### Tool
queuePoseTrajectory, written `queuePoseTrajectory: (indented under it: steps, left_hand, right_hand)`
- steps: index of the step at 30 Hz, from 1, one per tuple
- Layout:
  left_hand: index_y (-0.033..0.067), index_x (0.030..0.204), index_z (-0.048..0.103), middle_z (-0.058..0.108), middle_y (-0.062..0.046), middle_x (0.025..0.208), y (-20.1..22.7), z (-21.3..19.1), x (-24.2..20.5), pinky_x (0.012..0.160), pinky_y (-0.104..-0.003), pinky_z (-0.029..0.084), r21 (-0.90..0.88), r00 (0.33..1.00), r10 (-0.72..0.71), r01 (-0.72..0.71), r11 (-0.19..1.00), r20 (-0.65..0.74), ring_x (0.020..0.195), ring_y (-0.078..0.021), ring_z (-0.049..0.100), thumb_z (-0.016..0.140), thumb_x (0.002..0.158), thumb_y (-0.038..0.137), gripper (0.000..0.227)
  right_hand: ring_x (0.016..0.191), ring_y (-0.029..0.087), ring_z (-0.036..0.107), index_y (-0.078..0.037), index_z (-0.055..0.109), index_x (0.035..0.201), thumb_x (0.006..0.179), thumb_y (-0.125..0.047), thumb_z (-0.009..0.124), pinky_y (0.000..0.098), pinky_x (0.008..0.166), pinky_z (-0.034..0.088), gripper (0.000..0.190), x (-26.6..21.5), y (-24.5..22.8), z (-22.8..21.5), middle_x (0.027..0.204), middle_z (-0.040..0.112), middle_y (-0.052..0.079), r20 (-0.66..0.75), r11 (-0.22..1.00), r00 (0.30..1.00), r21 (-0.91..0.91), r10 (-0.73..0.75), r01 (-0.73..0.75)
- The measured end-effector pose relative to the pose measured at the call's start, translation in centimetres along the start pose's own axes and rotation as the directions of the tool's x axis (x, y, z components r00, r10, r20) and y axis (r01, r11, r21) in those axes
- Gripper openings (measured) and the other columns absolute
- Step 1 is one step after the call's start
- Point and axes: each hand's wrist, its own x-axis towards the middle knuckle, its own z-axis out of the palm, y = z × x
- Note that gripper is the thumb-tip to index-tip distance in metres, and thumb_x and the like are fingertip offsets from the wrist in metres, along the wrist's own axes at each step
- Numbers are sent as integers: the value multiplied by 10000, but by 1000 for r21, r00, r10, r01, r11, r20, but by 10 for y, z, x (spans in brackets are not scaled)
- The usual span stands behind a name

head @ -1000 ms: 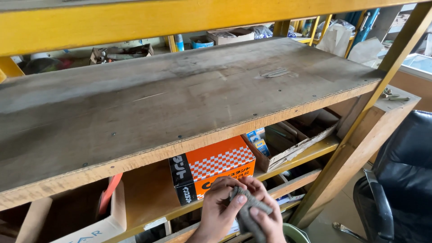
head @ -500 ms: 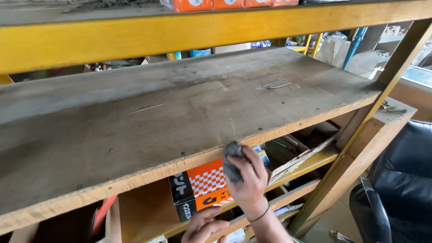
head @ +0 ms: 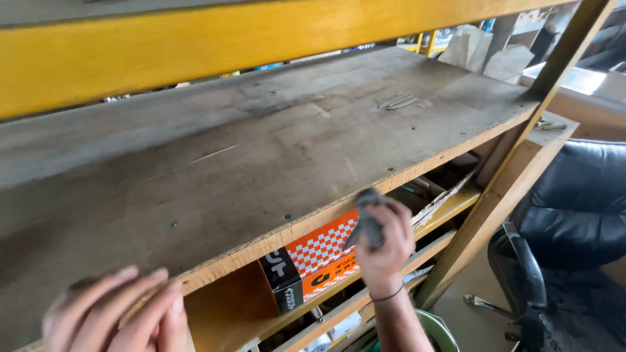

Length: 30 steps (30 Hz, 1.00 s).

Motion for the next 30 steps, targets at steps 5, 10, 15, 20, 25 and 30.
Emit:
queuePoseTrajectory:
  steps: [5, 10, 15, 20, 25, 30]
  left_hand:
    - [124, 924, 809, 802, -55, 978, -18, 10, 9, 819, -380, 544, 97, 982, 171, -179, 979, 79, 927, -279, 739, 669, 984, 217, 179]
    - [275, 1017, 780, 789, 14, 1166, -20, 11, 10, 915, -404, 501, 261, 973, 154, -196, 945, 171, 1112, -220, 716, 657, 959, 622, 373]
    - [425, 1258, 677, 741, 85, 1336, -23, 10, 0, 1017, -404, 528, 464, 952, 132, -252, 850, 276, 1248, -134, 662, 590, 949, 376, 325]
    - [412, 1169, 714, 766, 89, 1265, -25, 12, 2, 974, -375, 511, 430, 956, 168, -259, 865, 240, 1181, -135, 694, 602, 991, 343, 222]
    - [416, 1178, 725, 760, 105, 1270, -27, 11, 2, 969, -356, 505, 450, 950, 176, -279, 848, 257, 1181, -121, 690, 677, 950, 343, 244]
    - [394, 1220, 722, 758, 105, 1268, -28, 12, 0, 984, -351, 497, 429, 943, 182, -292, 855, 279, 1153, -109, 701, 621, 979, 379, 262]
  right_hand:
    - [1017, 352, 673, -40, 710, 1051, 710, 61, 555, 419, 896, 572, 388, -13, -25, 11, 1098, 648, 217, -24, 999, 999, -36, -37, 36]
    - [997, 360, 658, -5, 697, 1047, 746, 72, 540, 442, 855, 585, 349, -3, -16, 7, 1070, 649, 223, 39, 996, 997, -64, -61, 63]
    - [1119, 429, 602, 17, 652, 1052, 777, 70, 489, 550, 1029, 519, 324, 4, -35, 15, 1066, 659, 179, 1, 992, 993, -39, -122, 122]
    - [1115, 392, 660, -28, 715, 1066, 754, 31, 561, 482, 990, 559, 353, -25, 0, 7, 1160, 652, 249, 2, 995, 999, -90, -43, 43]
    - [1114, 357, 644, -16, 705, 1054, 734, 62, 546, 462, 961, 572, 366, 2, -23, 21, 1128, 660, 210, -119, 992, 993, -123, -5, -10]
    - [976, 353, 674, -27, 674, 1011, 725, 72, 565, 419, 831, 608, 322, -29, -3, 14, 1094, 651, 213, -25, 990, 990, -38, -137, 136]
